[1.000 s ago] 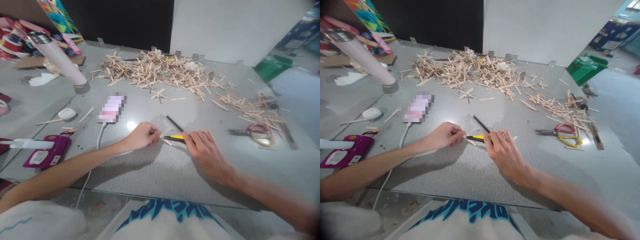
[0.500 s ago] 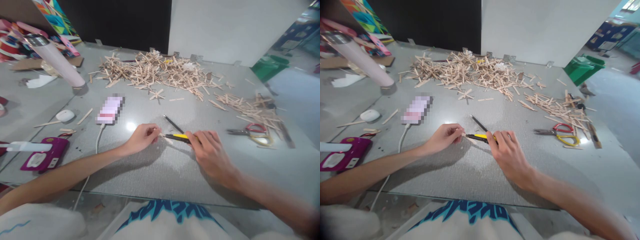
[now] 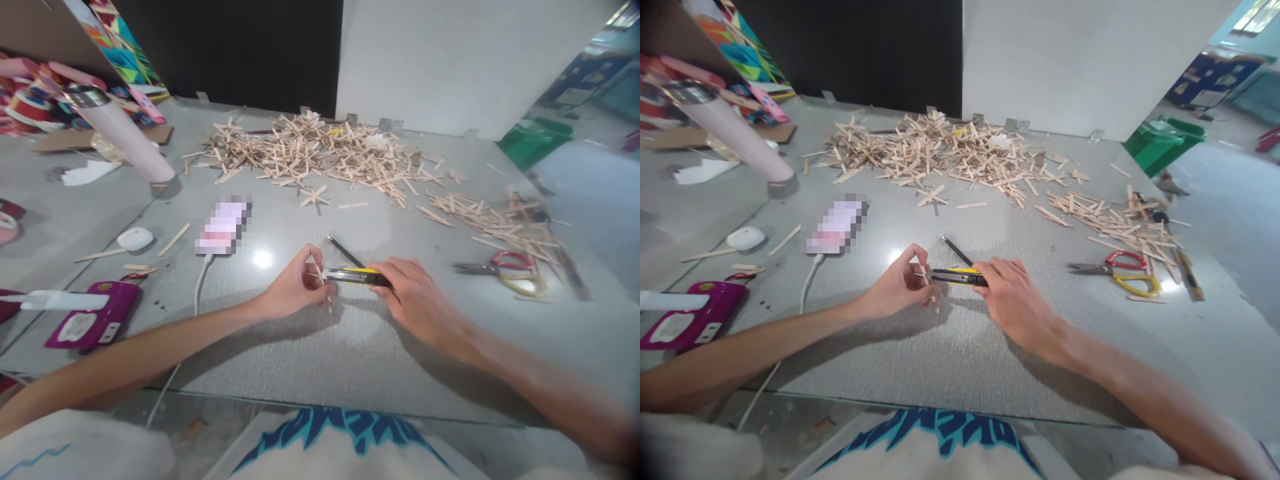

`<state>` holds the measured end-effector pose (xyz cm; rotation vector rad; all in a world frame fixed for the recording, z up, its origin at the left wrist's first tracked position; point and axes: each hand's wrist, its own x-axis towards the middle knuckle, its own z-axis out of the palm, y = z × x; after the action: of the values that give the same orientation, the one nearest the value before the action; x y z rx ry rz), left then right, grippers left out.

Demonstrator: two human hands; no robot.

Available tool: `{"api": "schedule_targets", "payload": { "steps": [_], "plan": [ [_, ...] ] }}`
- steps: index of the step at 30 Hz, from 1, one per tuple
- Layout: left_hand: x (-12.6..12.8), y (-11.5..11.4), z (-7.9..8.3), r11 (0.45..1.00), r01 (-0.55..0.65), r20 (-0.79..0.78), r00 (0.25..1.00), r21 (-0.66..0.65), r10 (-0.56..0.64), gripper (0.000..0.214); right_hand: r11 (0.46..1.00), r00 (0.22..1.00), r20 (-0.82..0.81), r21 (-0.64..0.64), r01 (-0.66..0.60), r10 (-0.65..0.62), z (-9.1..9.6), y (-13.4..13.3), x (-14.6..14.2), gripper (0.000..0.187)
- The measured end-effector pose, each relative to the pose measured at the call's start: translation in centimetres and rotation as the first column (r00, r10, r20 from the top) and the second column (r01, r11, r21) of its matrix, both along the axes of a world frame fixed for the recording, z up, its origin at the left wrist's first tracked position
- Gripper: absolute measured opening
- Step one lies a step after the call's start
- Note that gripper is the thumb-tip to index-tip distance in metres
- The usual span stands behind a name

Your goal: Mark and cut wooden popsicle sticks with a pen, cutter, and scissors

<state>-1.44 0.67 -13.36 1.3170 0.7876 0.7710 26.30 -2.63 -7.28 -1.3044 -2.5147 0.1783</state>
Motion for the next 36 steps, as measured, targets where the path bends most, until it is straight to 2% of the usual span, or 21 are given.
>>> {"api": "schedule_targets", "payload": {
  "steps": [7, 15, 18, 20, 21, 23, 24, 26, 29, 33, 36],
  "plan": [
    [0.1, 0.0, -0.8, 0.999, 0.051, 0.004, 0.999, -0.018, -0.051, 0.048, 0.992, 1.0, -0.028, -0.121, -0.017, 0.014, 0.4, 0.6, 0.9, 0.021],
    [0.2, -0.4, -0.5, 0.997, 0.072, 0.004, 0.997, -0.014, -0.072, 0.047, 0.992, 1.0, -0.026, -0.123, -0.004, 0.0, 0.7, -0.3, 0.4, 0.022],
    [-0.2, -0.1, -0.7, 0.998, 0.068, 0.022, 0.997, -0.013, -0.067, 0.05, 0.993, 0.999, -0.033, -0.12, -0.003, -0.001, 0.9, -0.2, 1.3, 0.024],
    [-0.5, 0.1, -0.8, 1.0, 0.01, 0.031, 0.999, -0.029, -0.009, 0.051, 0.995, 0.995, -0.037, -0.051, 0.087, -0.089, 1.8, 0.2, 3.6, 0.024],
    [-0.6, 0.2, -0.9, 0.999, -0.016, 0.035, 0.999, -0.037, 0.018, 0.051, 0.982, 0.981, -0.049, 0.021, 0.188, -0.186, 2.5, 0.4, 5.2, 0.024],
    [-0.7, 0.3, -1.0, 0.999, -0.011, 0.039, 0.999, -0.033, 0.012, 0.051, 0.897, 0.912, -0.068, 0.165, 0.411, -0.405, 3.9, 0.9, 8.5, 0.032],
    [-0.6, 0.3, -1.0, 1.0, 0.004, 0.038, 0.999, -0.023, -0.003, 0.05, 0.861, 0.88, -0.077, 0.183, 0.475, -0.47, 4.6, 1.0, 10.0, 0.037],
    [-0.3, 0.3, -0.9, 1.0, 0.017, 0.035, 0.999, -0.008, -0.017, 0.049, 0.834, 0.851, -0.085, 0.173, 0.525, -0.518, 5.1, 1.2, 11.8, 0.042],
    [-0.1, 0.1, -0.7, 1.0, -0.019, 0.029, 0.999, -0.006, 0.019, 0.048, 0.867, 0.868, -0.097, 0.071, 0.494, -0.487, 4.0, 1.2, 12.1, 0.038],
    [0.1, 0.0, -0.6, 0.997, -0.076, 0.024, 0.997, -0.012, 0.076, 0.052, 0.914, 0.91, -0.091, -0.076, 0.398, -0.404, 1.5, 1.5, 10.2, 0.034],
    [0.1, 0.0, -0.6, 0.994, -0.104, 0.019, 0.994, -0.021, 0.105, 0.052, 0.924, 0.927, -0.073, -0.138, 0.355, -0.367, 1.0, 1.9, 9.1, 0.031]
  ]
}}
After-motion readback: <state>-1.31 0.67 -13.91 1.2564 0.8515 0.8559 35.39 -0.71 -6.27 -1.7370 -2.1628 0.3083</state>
